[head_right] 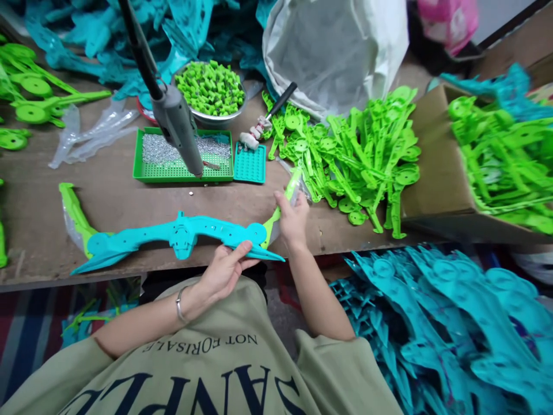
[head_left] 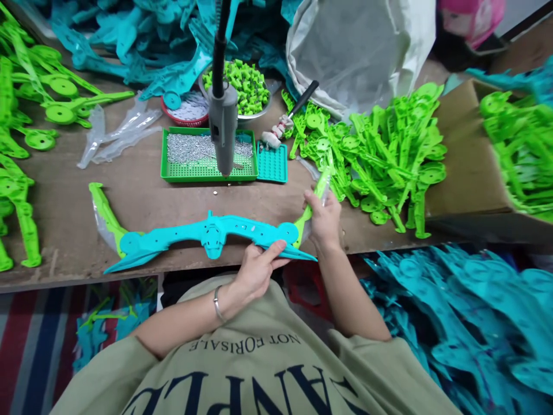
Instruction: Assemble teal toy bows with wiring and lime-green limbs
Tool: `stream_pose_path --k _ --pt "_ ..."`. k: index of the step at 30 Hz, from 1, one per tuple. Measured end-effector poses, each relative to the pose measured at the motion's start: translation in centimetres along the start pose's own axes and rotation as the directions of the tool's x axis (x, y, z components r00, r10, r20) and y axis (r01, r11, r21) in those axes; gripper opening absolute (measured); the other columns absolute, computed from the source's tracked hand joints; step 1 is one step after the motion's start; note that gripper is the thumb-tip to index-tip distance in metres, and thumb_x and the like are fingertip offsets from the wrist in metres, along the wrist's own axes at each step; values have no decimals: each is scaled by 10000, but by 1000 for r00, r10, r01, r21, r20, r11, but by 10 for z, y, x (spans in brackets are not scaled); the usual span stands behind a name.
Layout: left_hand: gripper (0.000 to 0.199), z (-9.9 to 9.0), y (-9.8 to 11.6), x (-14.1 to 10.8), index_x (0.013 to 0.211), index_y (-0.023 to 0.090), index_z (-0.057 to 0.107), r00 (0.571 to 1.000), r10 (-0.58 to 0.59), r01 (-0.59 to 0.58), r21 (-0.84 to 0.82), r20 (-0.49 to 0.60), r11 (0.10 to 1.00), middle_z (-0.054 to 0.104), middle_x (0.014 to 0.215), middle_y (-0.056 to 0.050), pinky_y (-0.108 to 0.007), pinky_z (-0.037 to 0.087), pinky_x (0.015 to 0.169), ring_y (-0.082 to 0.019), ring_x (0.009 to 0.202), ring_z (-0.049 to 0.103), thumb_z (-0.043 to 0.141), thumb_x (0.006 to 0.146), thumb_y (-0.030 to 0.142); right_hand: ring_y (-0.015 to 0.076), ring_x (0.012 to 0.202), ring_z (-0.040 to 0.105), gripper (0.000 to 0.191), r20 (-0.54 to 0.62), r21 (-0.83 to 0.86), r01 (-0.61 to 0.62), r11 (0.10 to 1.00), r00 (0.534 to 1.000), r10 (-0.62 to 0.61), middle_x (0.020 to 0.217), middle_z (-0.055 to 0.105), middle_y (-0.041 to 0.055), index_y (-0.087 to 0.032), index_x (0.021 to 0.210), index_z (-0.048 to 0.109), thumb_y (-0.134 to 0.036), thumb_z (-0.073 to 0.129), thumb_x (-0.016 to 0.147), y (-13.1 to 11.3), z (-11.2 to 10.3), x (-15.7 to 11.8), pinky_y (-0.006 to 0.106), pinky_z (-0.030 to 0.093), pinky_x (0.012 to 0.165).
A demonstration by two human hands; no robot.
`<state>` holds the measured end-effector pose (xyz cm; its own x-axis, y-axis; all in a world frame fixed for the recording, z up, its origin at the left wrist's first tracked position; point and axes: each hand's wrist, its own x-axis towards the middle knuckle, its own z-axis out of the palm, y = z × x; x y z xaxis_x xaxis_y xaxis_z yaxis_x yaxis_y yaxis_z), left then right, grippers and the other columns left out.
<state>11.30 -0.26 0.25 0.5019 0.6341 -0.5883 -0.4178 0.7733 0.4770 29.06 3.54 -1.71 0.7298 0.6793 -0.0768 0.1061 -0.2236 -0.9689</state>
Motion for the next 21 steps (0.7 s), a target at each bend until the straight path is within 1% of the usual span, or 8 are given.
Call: stream_pose_path --k 3,5,9,14,16,18,19,21 --pt "418 1 2 1 813 154 748 999 8 -11 -64 -49 998 802 903 -46 -456 627 937 -222 881 765 996 586 404 164 705 551 563 -156 -1 -8 1000 988 8 809 532 -17 -221 1161 527 -626 641 788 12 -4 -15 306 496 700" --pt "390 1 2 2 808 153 744 998 -10 5 -82 -58 997 798 888 -38 -452 628 934 -204 851 759 989 608 382 182 746 583 606 -175 -40 -11 999 985 4 845 543 -1 -223 1205 500 -672 596 810 19 -6 -22 315 506 713" --pt "312 1 2 12 869 153 748 997 -48 43 -62 -66 997 801 933 -50 -476 604 979 -219 907 766 947 697 321 201 804 606 626 -156 -129 -21 991 988 1 888 555 16 -220 1196 502 -712 563 814 26 -5 -16 325 519 729" --pt "280 -5 3 18 889 132 745 996 -89 88 -81 -15 993 796 967 -97 -502 540 1088 -258 981 775 909 772 326 218 796 574 477 -32 -332 -66 941 998 58 834 575 23 -223 929 546 -659 641 762 28 -17 16 349 496 724" --pt "285 -18 8 10 891 128 737 990 -136 139 -84 33 987 790 956 -115 -513 546 1077 -275 956 785 902 785 335 241 779 583 485 -1 -473 -58 879 998 65 829 605 44 -216 903 569 -659 675 735 32 -29 27 384 491 721" --pt "282 -38 17 -5 920 125 733 980 -190 194 -62 67 979 791 969 -136 -504 564 1044 -278 930 792 889 801 328 295 774 598 497 65 -656 22 755 998 27 790 616 73 -206 892 627 -679 675 749 33 -37 33 462 496 739" --pt "284 -49 22 -14 954 125 734 978 -199 202 -52 70 978 792 995 -150 -491 572 1028 -276 931 793 877 813 326 341 808 616 497 75 -728 72 681 997 -25 798 627 102 -195 928 663 -662 682 760 32 -38 34 514 498 759" --pt "300 -72 32 -34 1010 125 729 985 -170 172 -45 36 984 792 1056 -174 -456 582 1000 -270 949 793 854 838 336 442 977 634 557 62 -794 190 578 970 -234 981 658 225 -139 1118 693 -596 696 801 24 -30 27 593 502 811"
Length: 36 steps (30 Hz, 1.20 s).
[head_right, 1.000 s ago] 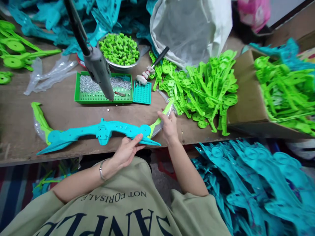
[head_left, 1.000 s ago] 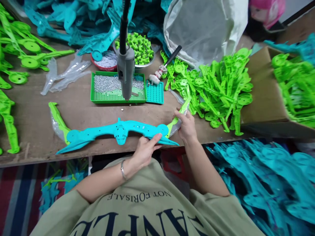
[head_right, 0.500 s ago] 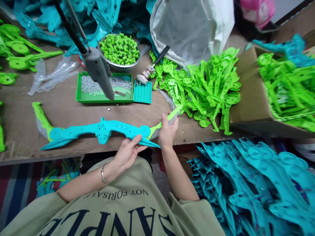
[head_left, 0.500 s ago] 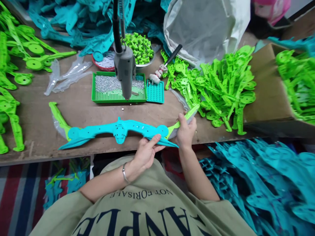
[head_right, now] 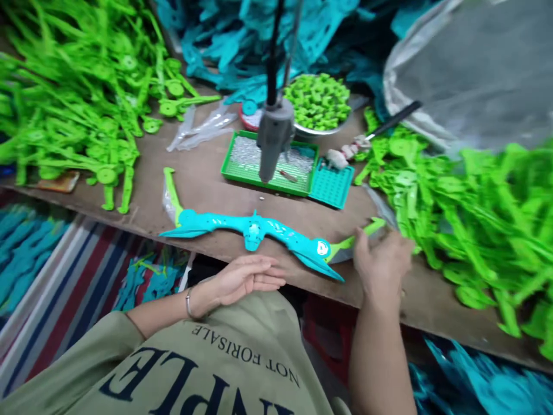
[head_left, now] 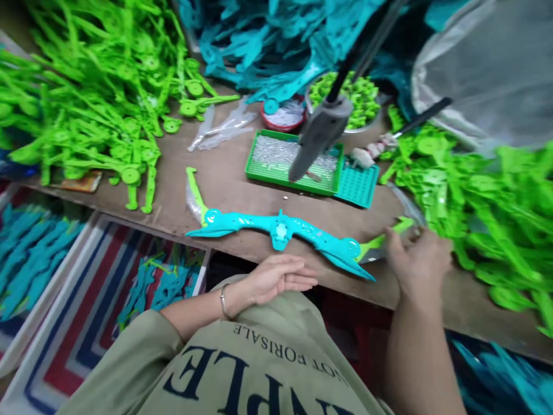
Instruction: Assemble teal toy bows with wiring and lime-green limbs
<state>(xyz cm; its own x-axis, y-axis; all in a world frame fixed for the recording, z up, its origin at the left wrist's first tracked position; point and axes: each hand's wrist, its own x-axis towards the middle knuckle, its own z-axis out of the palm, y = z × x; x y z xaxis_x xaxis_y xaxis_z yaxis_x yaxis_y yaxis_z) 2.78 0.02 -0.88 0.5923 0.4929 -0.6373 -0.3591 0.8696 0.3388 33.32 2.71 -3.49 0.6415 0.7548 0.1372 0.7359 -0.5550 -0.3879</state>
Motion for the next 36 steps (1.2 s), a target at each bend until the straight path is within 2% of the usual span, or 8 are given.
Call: stream_pose_path --k 2,4,8,11,15,21,29,36 --pt "304 -19 6 -21 1012 127 719 992 87 -88 -7 -87 996 793 1071 -180 -431 586 983 -266 963 792 845 847 348 478 1133 611 589 -104 1 201 980 974 -200 1149 641 291 -129 1282 654 -553 654 873 -32 -2 -13 634 498 905" --pt "304 -34 8 -38 1004 136 705 958 202 -211 -24 -204 977 798 1058 -170 -427 585 982 -265 974 790 844 845 355 445 1198 607 518 -69 131 473 871 881 -468 1200 653 252 -179 1338 628 -505 596 937 -78 0 -34 630 491 998" --pt "342 -53 10 -53 1012 169 651 796 414 -484 -56 -441 873 807 1016 -133 -462 561 1036 -267 1002 786 855 823 368 364 1225 638 482 188 512 751 416 375 -908 1317 689 174 -225 1409 568 -384 598 955 -169 29 -78 552 513 1042" --pt "405 -63 15 -57 986 184 610 682 482 -604 -52 -551 795 809 1010 -127 -493 539 1072 -269 1018 785 871 800 432 381 1211 647 549 287 568 763 309 168 -943 1321 695 200 -160 1449 532 -257 588 911 -205 59 -94 560 527 998" --pt "494 -72 27 -61 953 166 658 648 502 -640 -52 -574 767 812 1016 -124 -518 537 1077 -297 1018 786 894 741 544 337 1062 698 550 297 604 740 296 136 -945 1190 730 161 -185 1443 538 -183 544 893 -212 71 -98 511 558 916" --pt "544 -68 43 -60 952 141 751 653 543 -678 -88 -529 730 817 1008 -120 -551 507 1120 -341 1155 739 946 647 548 311 1032 706 549 339 709 622 333 114 -934 1163 716 130 -212 1419 567 -209 589 870 -213 45 -93 500 583 915" --pt "400 -62 44 -54 930 134 762 640 576 -730 -170 -508 662 815 981 -101 -517 480 1149 -316 1183 722 944 703 410 259 1097 710 536 594 804 -72 590 131 -793 1235 731 126 -186 1304 650 -386 760 819 -302 64 -98 460 589 986" --pt "346 -61 44 -46 961 147 769 725 442 -661 -353 -528 663 812 974 -87 -496 465 1150 -263 1082 751 919 753 379 177 847 674 517 685 728 -126 674 161 -710 964 736 65 -103 1255 643 -268 788 787 -344 90 -135 344 560 833"
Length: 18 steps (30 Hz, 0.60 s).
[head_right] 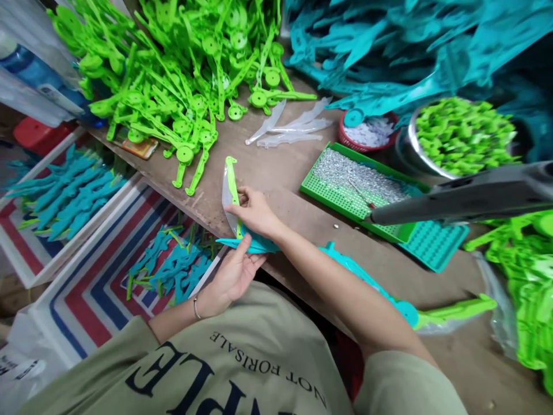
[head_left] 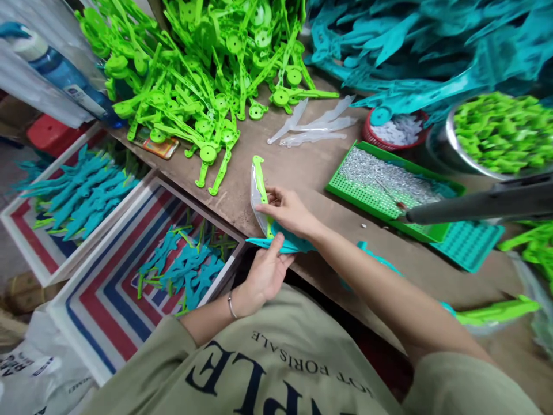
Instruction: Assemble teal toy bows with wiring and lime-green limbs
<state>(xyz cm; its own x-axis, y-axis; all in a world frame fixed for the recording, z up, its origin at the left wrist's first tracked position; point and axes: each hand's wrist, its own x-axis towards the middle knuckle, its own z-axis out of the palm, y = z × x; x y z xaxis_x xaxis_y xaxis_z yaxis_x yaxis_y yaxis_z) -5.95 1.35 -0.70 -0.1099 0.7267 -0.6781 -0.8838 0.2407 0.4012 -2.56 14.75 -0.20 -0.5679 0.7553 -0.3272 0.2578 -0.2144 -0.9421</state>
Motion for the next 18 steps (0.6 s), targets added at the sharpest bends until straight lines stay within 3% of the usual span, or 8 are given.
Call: stream_pose_path --k 6,10,14,18 --pt "378 1 -3 0 908 137 773 997 49 -52 51 55 997 810 931 -87 -490 496 1099 -276 1036 760 941 710 412 181 872 591 491 19 -238 68 969 998 -65 981 676 43 -127 1159 623 -440 766 809 -5 -5 7 351 511 834" --pt "398 0 -3 0 861 132 783 996 51 -58 90 79 994 812 932 -103 -481 515 1078 -284 1021 763 961 666 431 207 913 574 520 70 -426 83 901 996 -59 1008 634 52 -131 1134 575 -436 789 772 -8 -5 17 376 499 857" --pt "366 -3 4 3 816 139 782 992 55 -69 122 114 990 811 901 -100 -479 518 1076 -291 1038 759 962 664 419 223 929 588 440 139 -485 107 868 989 -45 1010 625 60 -159 1091 557 -420 753 796 -11 0 19 379 501 866" --pt "408 -4 11 8 855 129 786 991 43 -61 145 128 988 811 916 -107 -481 522 1070 -306 1067 752 974 640 420 212 887 581 412 54 -471 22 882 999 4 986 613 50 -167 1091 533 -404 723 812 -11 4 19 377 494 829"
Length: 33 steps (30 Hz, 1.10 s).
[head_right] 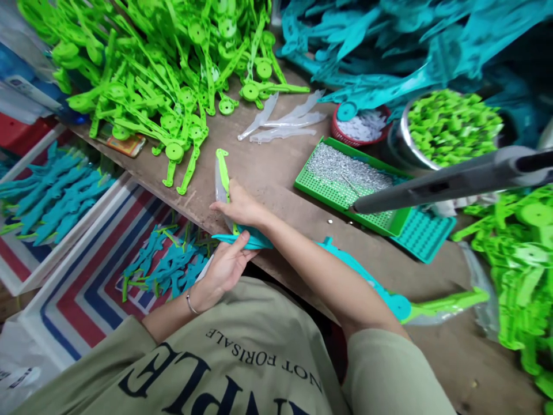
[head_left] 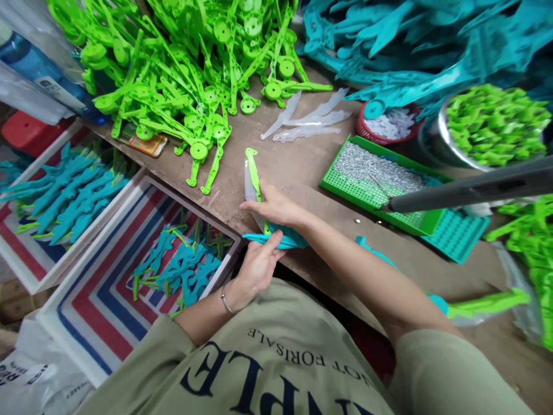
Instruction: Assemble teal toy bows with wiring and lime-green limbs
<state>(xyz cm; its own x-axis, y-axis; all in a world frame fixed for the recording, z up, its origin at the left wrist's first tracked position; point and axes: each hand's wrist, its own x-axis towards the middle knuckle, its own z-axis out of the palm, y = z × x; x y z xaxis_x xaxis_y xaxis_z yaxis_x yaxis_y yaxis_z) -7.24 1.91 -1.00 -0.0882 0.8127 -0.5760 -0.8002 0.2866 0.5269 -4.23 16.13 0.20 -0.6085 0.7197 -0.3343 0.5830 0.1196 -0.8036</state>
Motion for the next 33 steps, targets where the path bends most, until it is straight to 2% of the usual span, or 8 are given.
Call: stream_pose_path --k 3,5,11,18,22,26,31,33 --pt "425 1 0 4 850 113 777 999 -31 31 -29 -16 999 804 877 -111 -474 521 1069 -309 1068 751 979 632 417 206 866 571 406 -128 66 -45 997 990 53 955 596 35 -183 1062 518 -415 725 800 2 1 1 361 474 797" --pt "410 3 -3 6 843 114 769 999 -35 32 -66 -38 997 801 871 -105 -465 521 1066 -292 1040 756 974 646 410 204 850 560 400 -191 93 -21 995 981 38 922 584 18 -210 1022 503 -441 730 787 3 -1 1 354 461 781" --pt "408 11 -10 3 815 137 751 998 -12 6 -98 -60 995 793 855 -79 -445 532 1036 -247 964 759 969 657 444 201 803 535 435 -268 91 -19 996 962 43 861 572 9 -236 916 472 -523 740 727 1 -11 0 355 446 748" --pt "475 11 -6 -2 810 142 758 995 82 -84 -45 -58 995 786 820 -69 -443 541 1018 -236 908 755 974 608 514 207 784 566 436 -354 89 -81 993 929 107 909 627 37 -194 1045 535 -469 668 734 -1 -21 2 358 466 730" --pt "477 10 -5 0 727 144 719 994 80 -83 -43 -71 996 762 757 -49 -449 538 1023 -233 879 754 989 573 507 234 791 620 399 -256 -125 -113 986 963 78 931 684 85 -169 1067 573 -467 664 819 -12 -18 -4 345 463 708" --pt "414 12 -4 2 719 139 702 994 65 -70 -45 -87 997 741 725 -48 -468 538 1023 -270 951 758 984 610 422 286 897 695 406 -80 -330 -46 943 997 21 1017 740 161 -154 1131 614 -473 676 888 -21 -10 -8 330 484 735" --pt "321 12 -5 3 807 157 719 997 15 -18 -36 -79 999 766 812 -37 -484 536 1028 -284 1045 745 952 656 318 333 991 723 484 74 -451 29 892 997 5 1104 756 219 -133 1207 625 -516 682 917 -21 -4 -6 352 508 783" --pt "324 9 -5 5 800 160 713 997 13 -15 -25 -76 1000 768 827 -33 -475 542 1015 -273 1018 747 956 645 308 335 993 725 477 76 -443 25 896 997 9 1117 756 230 -125 1211 626 -514 663 937 -18 -3 -5 350 501 773"
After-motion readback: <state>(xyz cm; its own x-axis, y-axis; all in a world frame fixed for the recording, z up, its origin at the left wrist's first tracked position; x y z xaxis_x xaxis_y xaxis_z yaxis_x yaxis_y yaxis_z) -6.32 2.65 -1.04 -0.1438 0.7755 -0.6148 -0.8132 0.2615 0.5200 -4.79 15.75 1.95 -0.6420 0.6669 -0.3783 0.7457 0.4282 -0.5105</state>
